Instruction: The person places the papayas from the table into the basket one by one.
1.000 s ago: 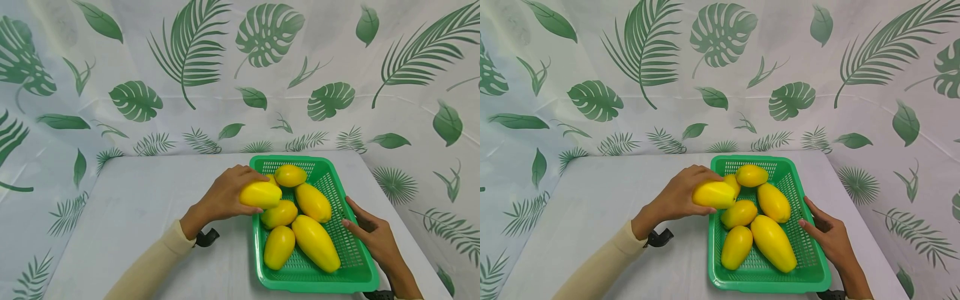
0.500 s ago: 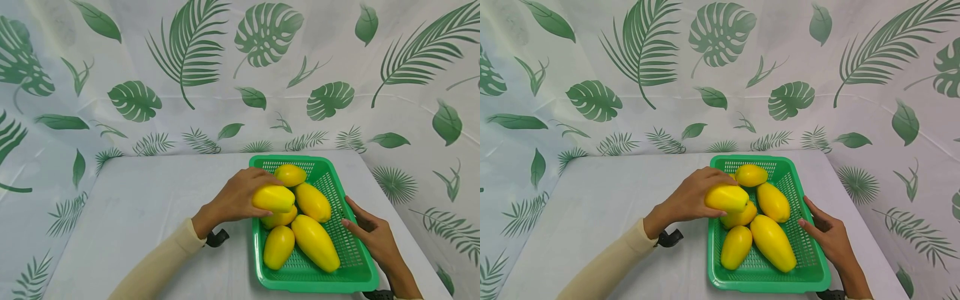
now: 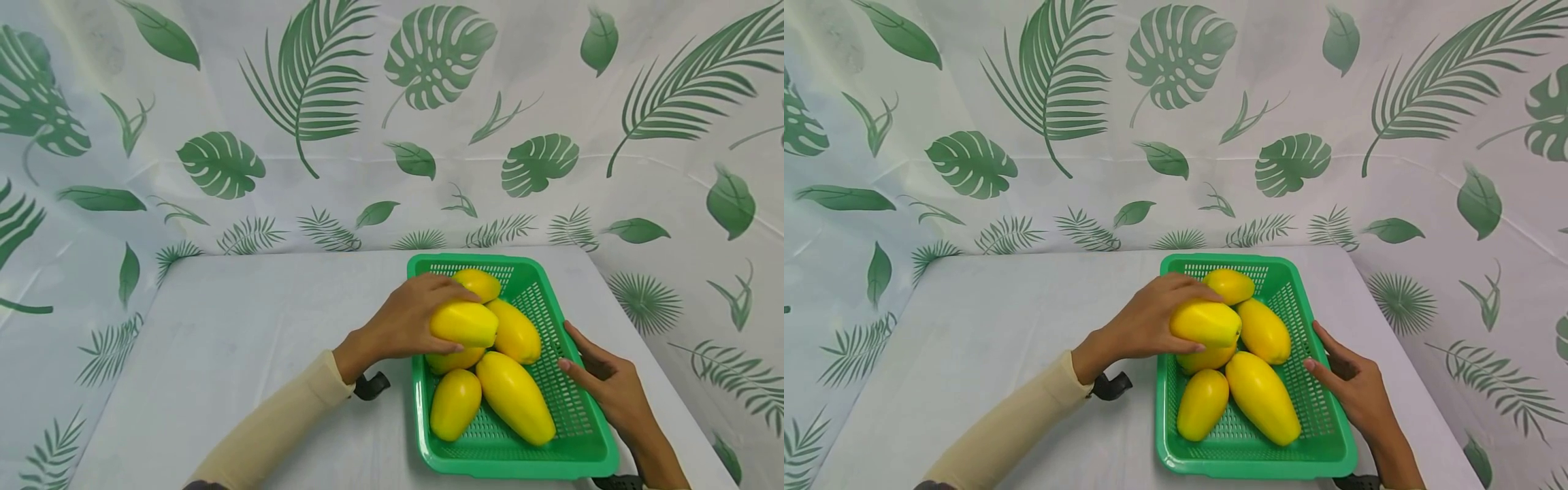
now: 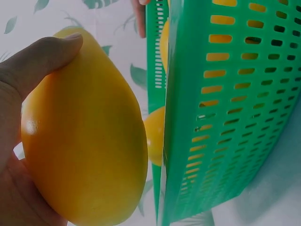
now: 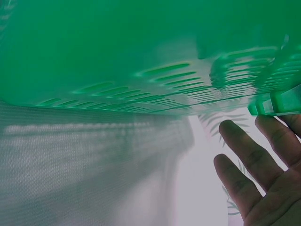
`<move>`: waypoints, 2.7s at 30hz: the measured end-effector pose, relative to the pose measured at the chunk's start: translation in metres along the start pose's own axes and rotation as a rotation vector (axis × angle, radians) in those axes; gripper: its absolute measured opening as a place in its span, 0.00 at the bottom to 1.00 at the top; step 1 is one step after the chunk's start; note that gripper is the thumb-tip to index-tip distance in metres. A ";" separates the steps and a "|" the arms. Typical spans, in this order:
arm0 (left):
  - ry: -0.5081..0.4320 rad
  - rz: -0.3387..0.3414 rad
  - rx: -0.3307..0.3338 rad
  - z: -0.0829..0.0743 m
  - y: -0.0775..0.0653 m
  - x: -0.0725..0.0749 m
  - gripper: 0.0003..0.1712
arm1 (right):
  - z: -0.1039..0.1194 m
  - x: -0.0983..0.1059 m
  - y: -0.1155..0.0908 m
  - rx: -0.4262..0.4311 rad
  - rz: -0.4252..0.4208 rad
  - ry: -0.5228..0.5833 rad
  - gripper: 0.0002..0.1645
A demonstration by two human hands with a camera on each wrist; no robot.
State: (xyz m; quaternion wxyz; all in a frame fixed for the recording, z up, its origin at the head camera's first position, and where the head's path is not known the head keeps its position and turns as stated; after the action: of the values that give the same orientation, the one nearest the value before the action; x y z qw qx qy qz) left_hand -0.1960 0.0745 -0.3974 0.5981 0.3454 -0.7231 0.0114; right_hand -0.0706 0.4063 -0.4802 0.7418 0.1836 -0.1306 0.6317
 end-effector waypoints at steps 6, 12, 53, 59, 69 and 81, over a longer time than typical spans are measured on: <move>0.006 0.015 -0.003 -0.003 0.008 -0.006 0.38 | -0.001 0.000 -0.001 0.018 0.003 0.007 0.39; 0.010 0.032 0.010 -0.003 0.013 -0.014 0.39 | -0.001 0.000 0.000 0.004 -0.008 -0.005 0.39; -0.063 0.014 0.127 -0.003 0.013 -0.017 0.30 | 0.002 0.000 0.000 0.001 -0.005 -0.025 0.40; 0.013 -0.043 0.128 -0.002 0.004 -0.008 0.26 | 0.004 0.000 0.001 -0.022 0.013 -0.045 0.41; 0.012 -0.094 0.191 0.004 -0.014 0.006 0.24 | 0.006 0.001 0.001 -0.057 0.016 -0.100 0.42; 0.068 -0.082 0.261 0.014 -0.029 0.014 0.26 | 0.011 0.005 0.004 -0.056 0.023 -0.248 0.45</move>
State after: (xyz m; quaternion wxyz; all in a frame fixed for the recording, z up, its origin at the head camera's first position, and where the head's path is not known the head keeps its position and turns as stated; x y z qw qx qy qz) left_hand -0.1935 0.0400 -0.4002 0.5722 0.4489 -0.6801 0.0929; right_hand -0.0729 0.4061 -0.4680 0.7174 0.2377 -0.2410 0.6089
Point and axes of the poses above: each hand's wrist, its own y-axis towards the middle knuckle, its own x-axis out of the back of the hand, z = x × y, the point moved 4 cm from there along y, towards the middle knuckle, and after that the axes turned 14 degrees about y, right-handed, at the moved point
